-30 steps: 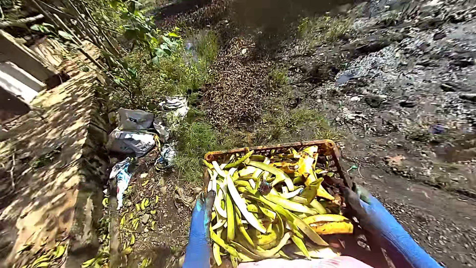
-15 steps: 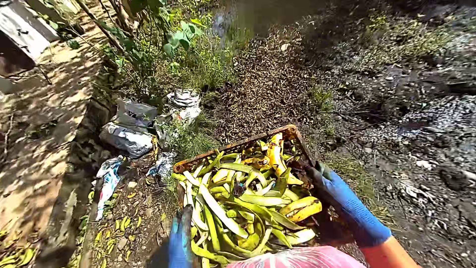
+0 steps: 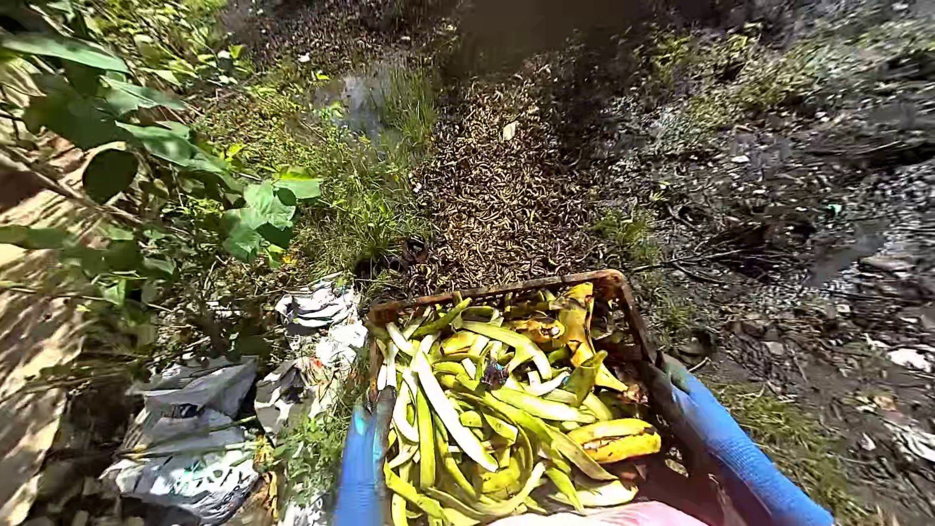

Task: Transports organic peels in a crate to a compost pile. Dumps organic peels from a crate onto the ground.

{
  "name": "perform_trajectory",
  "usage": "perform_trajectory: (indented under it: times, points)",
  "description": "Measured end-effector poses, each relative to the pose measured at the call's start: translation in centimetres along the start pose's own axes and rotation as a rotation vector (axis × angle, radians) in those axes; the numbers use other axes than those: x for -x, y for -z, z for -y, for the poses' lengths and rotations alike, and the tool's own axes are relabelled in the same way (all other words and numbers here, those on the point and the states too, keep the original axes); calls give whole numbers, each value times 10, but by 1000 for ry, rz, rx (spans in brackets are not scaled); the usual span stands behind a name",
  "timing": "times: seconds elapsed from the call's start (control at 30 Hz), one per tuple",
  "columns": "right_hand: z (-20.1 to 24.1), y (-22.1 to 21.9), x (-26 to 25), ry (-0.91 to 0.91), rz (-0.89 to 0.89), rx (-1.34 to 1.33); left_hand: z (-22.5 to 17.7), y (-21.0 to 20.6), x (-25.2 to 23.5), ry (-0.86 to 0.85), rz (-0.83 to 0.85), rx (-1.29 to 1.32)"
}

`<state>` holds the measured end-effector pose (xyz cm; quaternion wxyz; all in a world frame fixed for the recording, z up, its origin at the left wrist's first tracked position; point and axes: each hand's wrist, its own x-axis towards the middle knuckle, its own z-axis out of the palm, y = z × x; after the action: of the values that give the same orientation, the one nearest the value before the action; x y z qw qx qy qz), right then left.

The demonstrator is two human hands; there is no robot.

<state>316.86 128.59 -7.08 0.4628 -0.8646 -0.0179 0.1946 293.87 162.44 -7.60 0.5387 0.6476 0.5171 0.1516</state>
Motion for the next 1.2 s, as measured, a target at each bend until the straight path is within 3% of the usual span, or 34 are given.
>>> perform_trajectory:
  times: [0.1, 0.23, 0.4, 0.47, 0.53, 0.67, 0.77, 0.83, 1.03, 1.13, 1.2]
  points:
    - [44, -21, -121, -39, -48, -63, -74, -58, -113, 80, 38, -87]
    - [170, -24, -309, -53, 31, 19, -217, -109, -230, -12, 57, -24]
    - [283, -8, -459, -72, 78, 9, -355, -161, -322, 41, 76, 24]
    - [309, -11, -514, -65, 85, 7, -395, -190, -368, 56, 61, 23]
    - [322, -19, -578, -65, 53, 27, -399, -222, -439, 37, 57, -23]
    - [353, -39, -715, -37, -38, 44, -421, -307, -620, 75, 138, -158]
    - [438, -34, -810, -78, -114, 65, -525, -375, -717, -6, 196, -152]
    - [452, -18, -857, -124, -161, 63, -591, -407, -754, 26, 267, -117]
    - [506, 11, -1000, -162, -327, 24, -776, -522, -888, -87, 486, -220]
    - [534, 16, -1094, -168, -398, -8, -811, -605, -979, -228, 498, -178]
    - [545, 20, -1177, -174, -410, -32, -850, -659, -1020, -227, 488, -200]
